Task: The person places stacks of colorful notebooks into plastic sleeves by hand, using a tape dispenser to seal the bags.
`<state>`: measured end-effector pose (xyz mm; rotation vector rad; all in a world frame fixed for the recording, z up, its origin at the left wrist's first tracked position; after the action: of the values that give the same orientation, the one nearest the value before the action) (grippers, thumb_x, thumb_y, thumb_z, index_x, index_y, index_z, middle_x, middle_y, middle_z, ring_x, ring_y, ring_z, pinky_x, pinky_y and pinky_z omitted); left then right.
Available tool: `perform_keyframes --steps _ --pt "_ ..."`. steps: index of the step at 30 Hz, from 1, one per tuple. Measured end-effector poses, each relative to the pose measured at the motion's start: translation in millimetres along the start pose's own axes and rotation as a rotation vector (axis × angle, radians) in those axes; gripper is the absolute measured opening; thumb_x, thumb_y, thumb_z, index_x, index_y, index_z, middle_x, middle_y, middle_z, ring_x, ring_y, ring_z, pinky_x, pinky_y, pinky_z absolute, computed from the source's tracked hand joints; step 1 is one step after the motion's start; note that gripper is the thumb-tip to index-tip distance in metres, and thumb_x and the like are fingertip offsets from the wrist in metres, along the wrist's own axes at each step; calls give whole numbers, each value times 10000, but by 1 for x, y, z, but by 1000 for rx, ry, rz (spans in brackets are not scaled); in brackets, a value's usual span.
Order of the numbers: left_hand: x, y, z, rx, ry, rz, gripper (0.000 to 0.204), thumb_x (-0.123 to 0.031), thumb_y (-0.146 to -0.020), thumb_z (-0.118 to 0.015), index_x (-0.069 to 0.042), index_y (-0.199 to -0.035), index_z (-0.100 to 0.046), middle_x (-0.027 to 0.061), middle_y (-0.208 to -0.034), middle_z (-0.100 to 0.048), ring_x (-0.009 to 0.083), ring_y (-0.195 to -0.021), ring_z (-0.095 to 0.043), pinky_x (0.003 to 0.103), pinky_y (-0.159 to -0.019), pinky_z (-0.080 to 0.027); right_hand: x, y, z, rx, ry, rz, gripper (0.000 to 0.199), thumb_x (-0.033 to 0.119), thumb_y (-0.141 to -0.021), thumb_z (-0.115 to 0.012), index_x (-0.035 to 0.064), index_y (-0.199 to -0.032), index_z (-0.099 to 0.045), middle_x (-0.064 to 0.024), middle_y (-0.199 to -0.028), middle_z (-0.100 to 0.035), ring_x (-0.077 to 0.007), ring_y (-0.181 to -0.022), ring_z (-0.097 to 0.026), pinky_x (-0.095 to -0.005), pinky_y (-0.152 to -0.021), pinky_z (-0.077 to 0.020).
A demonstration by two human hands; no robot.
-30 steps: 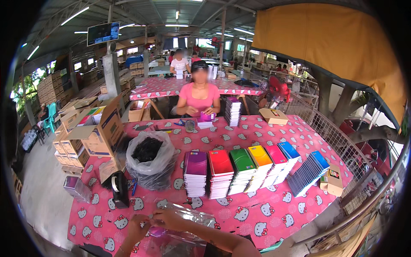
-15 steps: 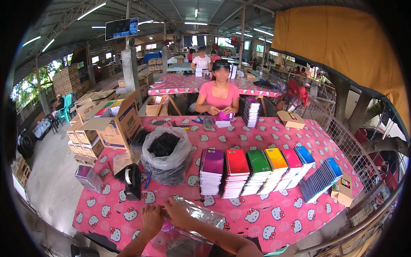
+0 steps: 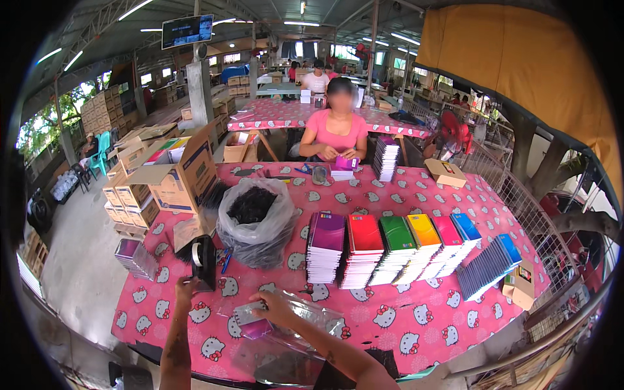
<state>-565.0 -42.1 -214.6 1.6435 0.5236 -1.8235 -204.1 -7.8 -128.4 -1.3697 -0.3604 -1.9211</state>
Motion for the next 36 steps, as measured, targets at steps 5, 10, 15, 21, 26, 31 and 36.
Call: perform_keyframes --steps 5,10,15,21,26,31,36 --pt "-11 -4 -13 -16 83 86 316 -232 -837 -734 -50 -1083 -656 32 -857 -626 137 -677 -583 312 -550 -503 1 5 1 -43 -27 -14 379 186 -860 -728 68 -1205 -627 -107 -1132 -618 -224 -1058 -595 -347 -898 -481" --pt "9 -28 -11 -100 -10 -12 231 -217 -837 -739 -49 -991 -702 58 -872 -681 156 -757 -641 314 -621 -519 -2 7 2 -115 54 46 379 186 -855 -725 58 -1198 -623 -115 -1127 -608 -224 -1059 -591 -345 -901 -480" --pt "18 -4 -17 -258 236 -294 172 -163 -856 -718 -42 -979 -712 35 -807 -681 100 -730 -595 235 -637 -483 -6 9 9 -178 105 72 398 164 -835 -732 56 -1196 -602 -127 -1148 -566 -251 -1063 -565 -358 -917 -462" --pt "13 31 47 -312 -807 -296 221 -228 -814 -641 -21 -820 -718 227 -736 -674 415 -729 -683 483 -605 -533 3 10 -7 -279 51 49 426 129 -828 -735 64 -1212 -563 -107 -1135 -542 -232 -1023 -555 -350 -890 -464" --pt "-131 103 -70 583 -348 -572 157 -116 -828 -684 8 -924 -690 175 -780 -683 284 -736 -701 353 -656 -519 2 16 -4 -335 -8 12 441 101 -814 -725 65 -1216 -546 -115 -1118 -528 -243 -988 -539 -360 -867 -461" --pt "-184 172 -167 1125 -780 -709 255 -278 -841 -721 -27 -877 -692 120 -778 -690 228 -769 -684 337 -688 -518 -12 13 0 -339 -55 -54 451 117 -826 -732 62 -1228 -535 -96 -1101 -515 -204 -970 -536 -337 -829 -480" --pt "-138 138 -187 1162 -957 -775 436 -440 -816 -730 -31 -959 -677 127 -841 -702 266 -710 -677 363 -674 -517 -20 13 -1 -286 -82 -44 497 125 -846 -746 53 -1270 -497 -96 -1120 -510 -174 -980 -545 -322 -805 -507"
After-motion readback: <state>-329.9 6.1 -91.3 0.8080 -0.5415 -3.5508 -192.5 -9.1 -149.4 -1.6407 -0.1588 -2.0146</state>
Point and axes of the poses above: each hand's wrist, its own y-axis away from the middle knuckle, its own z-axis out of the back of the hand, x = y × z, the point moved 9 cm from there along -y, towards the middle knuckle
